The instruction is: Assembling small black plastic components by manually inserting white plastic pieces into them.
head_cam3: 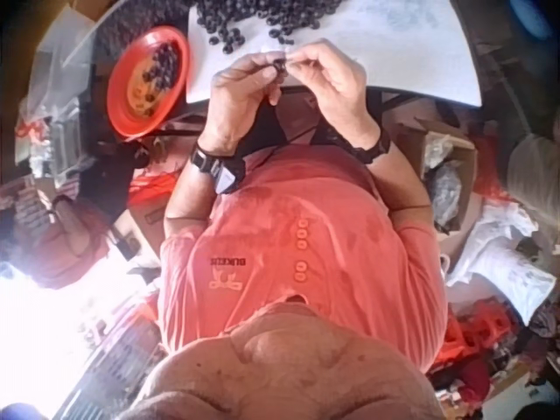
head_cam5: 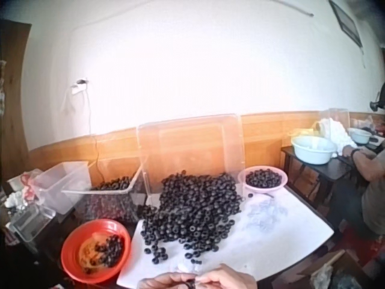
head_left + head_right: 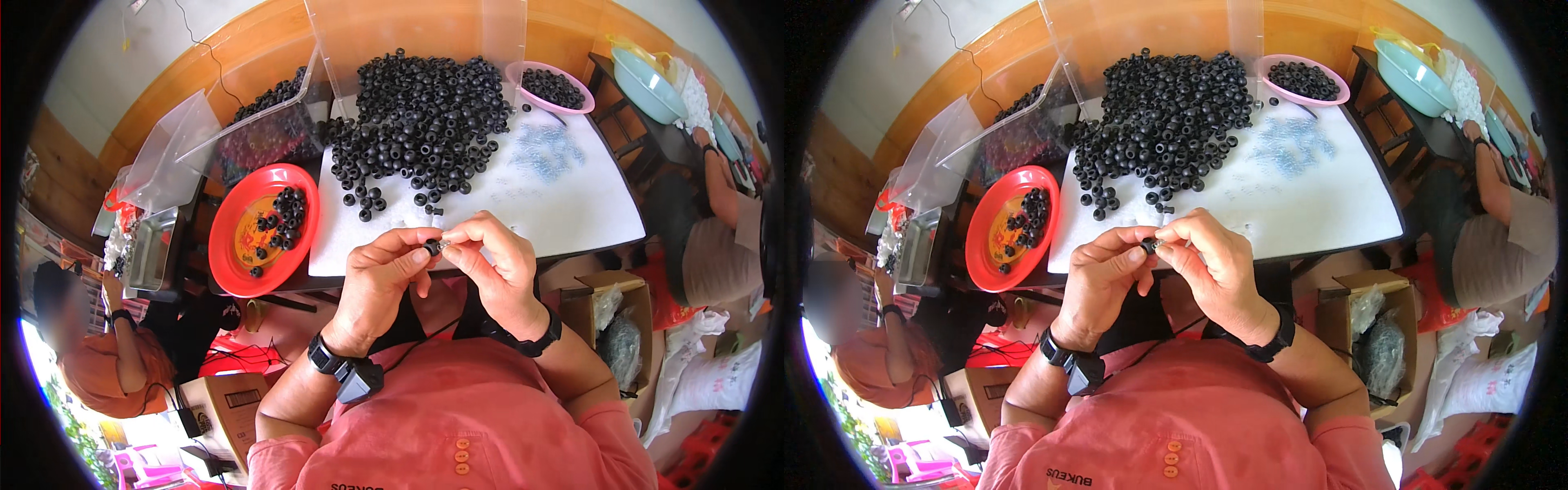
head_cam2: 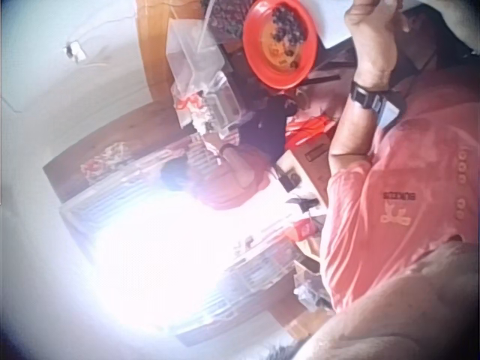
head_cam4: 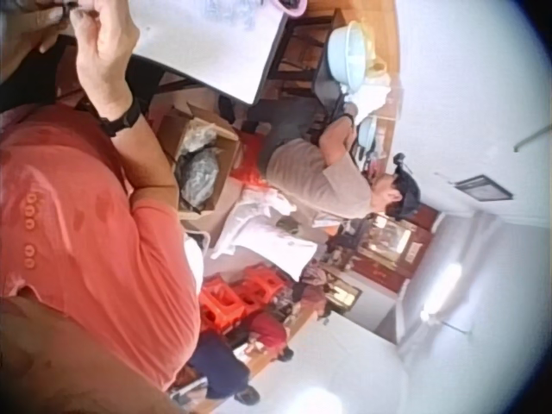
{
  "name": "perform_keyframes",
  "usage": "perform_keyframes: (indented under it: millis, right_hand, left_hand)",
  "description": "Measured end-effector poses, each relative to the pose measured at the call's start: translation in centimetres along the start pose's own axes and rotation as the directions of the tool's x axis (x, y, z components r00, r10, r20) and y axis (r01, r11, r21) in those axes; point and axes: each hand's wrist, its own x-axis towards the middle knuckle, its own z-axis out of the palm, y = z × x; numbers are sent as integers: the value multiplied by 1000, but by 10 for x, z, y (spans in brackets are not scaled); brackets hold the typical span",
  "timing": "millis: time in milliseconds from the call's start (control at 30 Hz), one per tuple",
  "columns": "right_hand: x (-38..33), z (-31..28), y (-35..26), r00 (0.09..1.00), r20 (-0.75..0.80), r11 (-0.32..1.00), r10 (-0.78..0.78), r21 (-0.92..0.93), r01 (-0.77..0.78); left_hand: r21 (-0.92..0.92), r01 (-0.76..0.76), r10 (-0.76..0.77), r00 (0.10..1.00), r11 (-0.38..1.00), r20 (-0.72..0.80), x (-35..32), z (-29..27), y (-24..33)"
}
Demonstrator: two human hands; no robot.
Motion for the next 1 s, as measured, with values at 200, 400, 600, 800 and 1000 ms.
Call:
perform_keyframes:
  millis: [200, 400, 600, 800, 1000]
  right_hand:
    - [5, -1, -6, 999, 23, 999, -28, -26, 28]
    - [9, -2, -7, 999, 46, 997, -8, -80, 11]
    - [11, -1, -12, 997, 61, 997, 36, -76, -32]
    - [15, 0, -14, 995, 99, 993, 32, -116, -20]
    - [15, 6, -12, 978, 192, 968, -81, -219, 123]
  left_hand:
    - [190, -133, 135, 991, 973, 4, -3, -3, -8]
    - [115, -87, 90, 996, 990, -17, -1, -1, -7]
    - [79, -52, 53, 999, 996, 1, -2, -5, -9]
    - [62, -12, 10, 1000, 998, 29, -2, -7, -5]
    - [-3, 12, -12, 1000, 1000, 18, -3, -13, -6]
